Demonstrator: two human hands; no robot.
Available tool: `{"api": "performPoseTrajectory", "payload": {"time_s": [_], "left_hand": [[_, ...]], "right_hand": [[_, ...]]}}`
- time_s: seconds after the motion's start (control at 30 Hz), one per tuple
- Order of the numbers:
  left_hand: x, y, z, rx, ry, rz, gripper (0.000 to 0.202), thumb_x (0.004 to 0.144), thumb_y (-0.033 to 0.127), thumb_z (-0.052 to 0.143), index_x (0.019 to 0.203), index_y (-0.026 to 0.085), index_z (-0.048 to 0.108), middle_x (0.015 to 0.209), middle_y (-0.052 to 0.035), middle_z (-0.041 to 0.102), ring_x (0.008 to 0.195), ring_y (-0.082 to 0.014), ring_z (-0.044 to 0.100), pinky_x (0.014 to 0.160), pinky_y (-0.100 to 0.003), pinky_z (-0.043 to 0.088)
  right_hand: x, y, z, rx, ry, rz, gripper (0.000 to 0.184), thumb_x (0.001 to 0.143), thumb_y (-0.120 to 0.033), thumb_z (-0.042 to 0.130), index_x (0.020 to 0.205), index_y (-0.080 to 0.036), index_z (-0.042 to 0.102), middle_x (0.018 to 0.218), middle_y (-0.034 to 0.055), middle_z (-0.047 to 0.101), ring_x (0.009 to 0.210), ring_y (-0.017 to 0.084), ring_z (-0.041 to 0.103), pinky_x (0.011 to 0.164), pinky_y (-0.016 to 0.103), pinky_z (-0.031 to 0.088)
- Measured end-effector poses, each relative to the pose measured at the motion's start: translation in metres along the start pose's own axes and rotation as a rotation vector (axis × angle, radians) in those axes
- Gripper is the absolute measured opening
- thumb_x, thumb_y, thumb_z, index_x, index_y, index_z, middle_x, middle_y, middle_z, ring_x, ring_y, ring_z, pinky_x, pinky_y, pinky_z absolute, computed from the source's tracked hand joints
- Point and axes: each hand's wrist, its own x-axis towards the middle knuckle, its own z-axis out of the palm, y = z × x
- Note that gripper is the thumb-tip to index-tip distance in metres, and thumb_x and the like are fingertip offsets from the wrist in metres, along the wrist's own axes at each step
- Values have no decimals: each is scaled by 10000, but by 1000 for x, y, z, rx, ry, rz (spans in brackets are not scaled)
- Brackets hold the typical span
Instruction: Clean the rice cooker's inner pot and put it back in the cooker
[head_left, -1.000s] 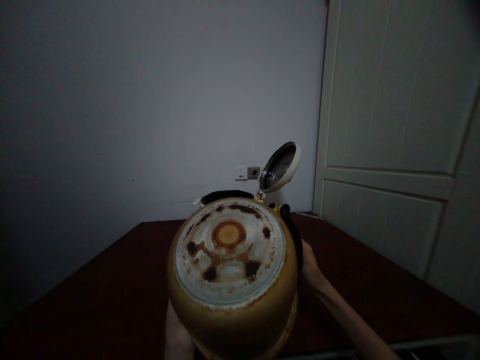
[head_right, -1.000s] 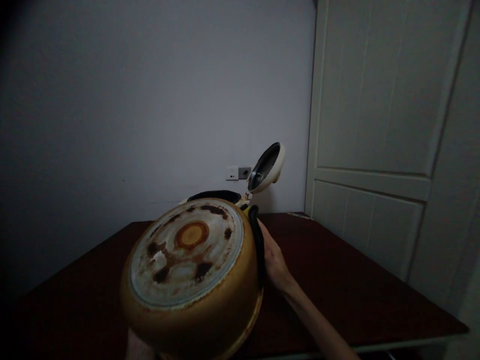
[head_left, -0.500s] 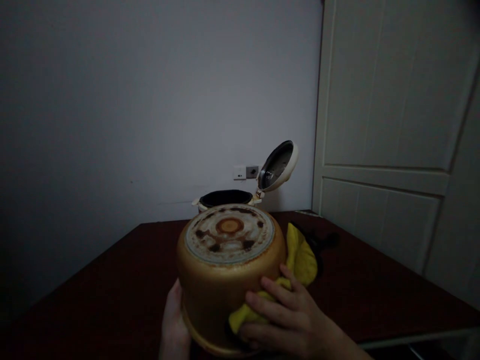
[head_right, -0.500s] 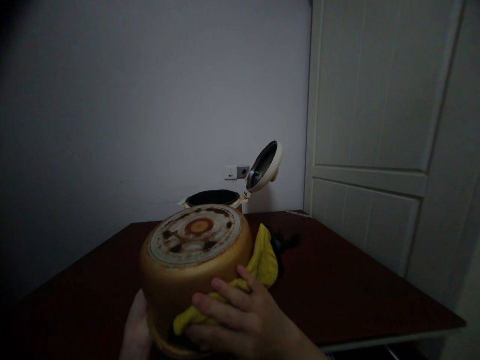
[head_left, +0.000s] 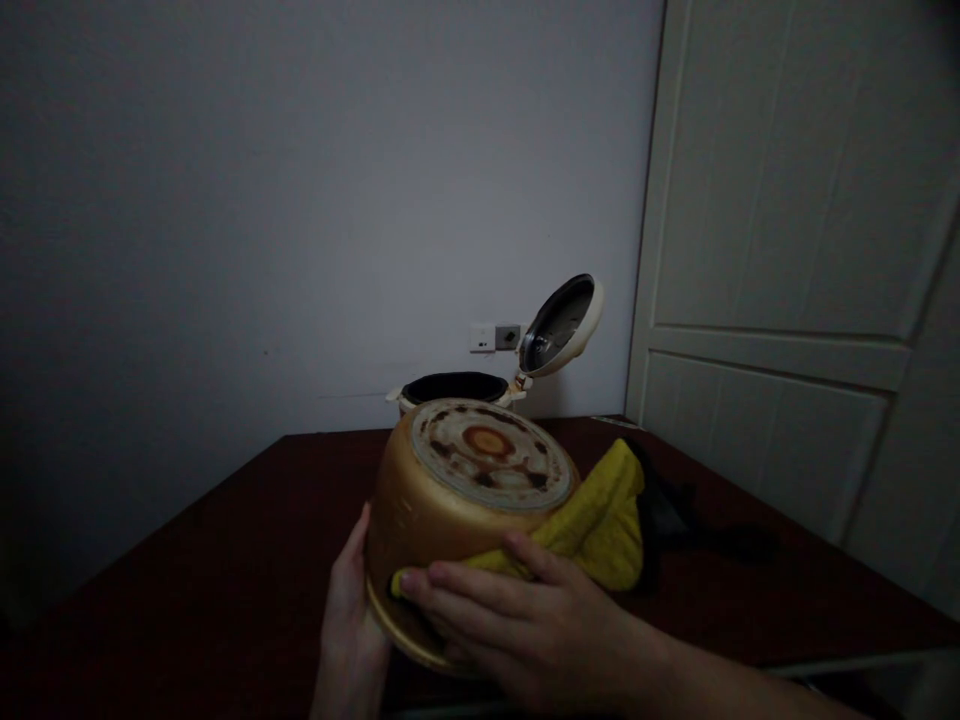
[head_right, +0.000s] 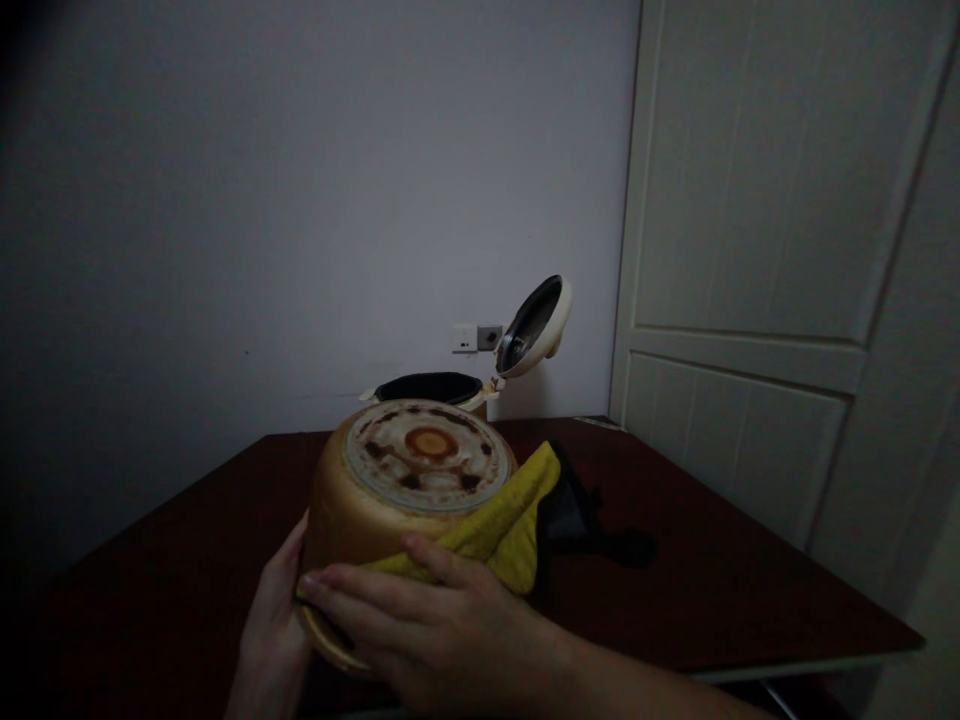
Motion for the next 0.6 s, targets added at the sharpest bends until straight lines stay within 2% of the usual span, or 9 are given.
{"api": "performPoseTrajectory", "payload": {"time_s": [0.07,0.1,0.2,0.3,0.43,0.6], "left_hand": [[-5,-3,8,-16,47,-61,334,836,163,474,1119,62,620,823,-107,733,808,-230,695,797,-336,545],[-8,-6,12,-10,97,-44,329,845,165,464,1119,61,615,818,-111,732,793,-225,697,790,-335,546],[-16,-14,20,20,200,115,282,832,136,494,1078,77,618,813,-93,730,757,-196,699,762,-298,549],[-20,-19,25,101,254,265,238,825,174,533,1025,103,640,849,-83,728,768,-184,696,742,-271,547],[-26,-21,27,198,264,293,355,791,397,595,979,104,663,786,-91,723,790,-229,693,710,-304,550],[-31,-24,22,303,190,282,561,595,568,713,902,100,684,727,-96,715,769,-269,687,650,-317,549]], "right_hand": [[9,-2,2,36,-64,38,386,944,-231,372,1311,-189,484,1474,-16,319,1395,140,159,1163,403,55],[13,-1,4,60,-84,62,393,947,-239,366,1320,-167,471,1477,-1,315,1392,142,174,1164,393,93],[26,3,11,146,-105,142,420,952,-291,359,1323,-122,458,1467,38,338,1377,169,226,1149,416,182],[39,13,15,206,-135,194,462,951,-324,345,1334,-82,432,1445,88,373,1356,203,276,1132,463,208],[57,32,16,274,-207,249,502,955,-367,300,1337,-67,425,1445,125,364,1351,236,288,1117,489,217],[78,67,25,399,-338,312,493,943,-392,336,1294,-82,491,1385,155,444,1308,265,370,1092,501,253]]}}
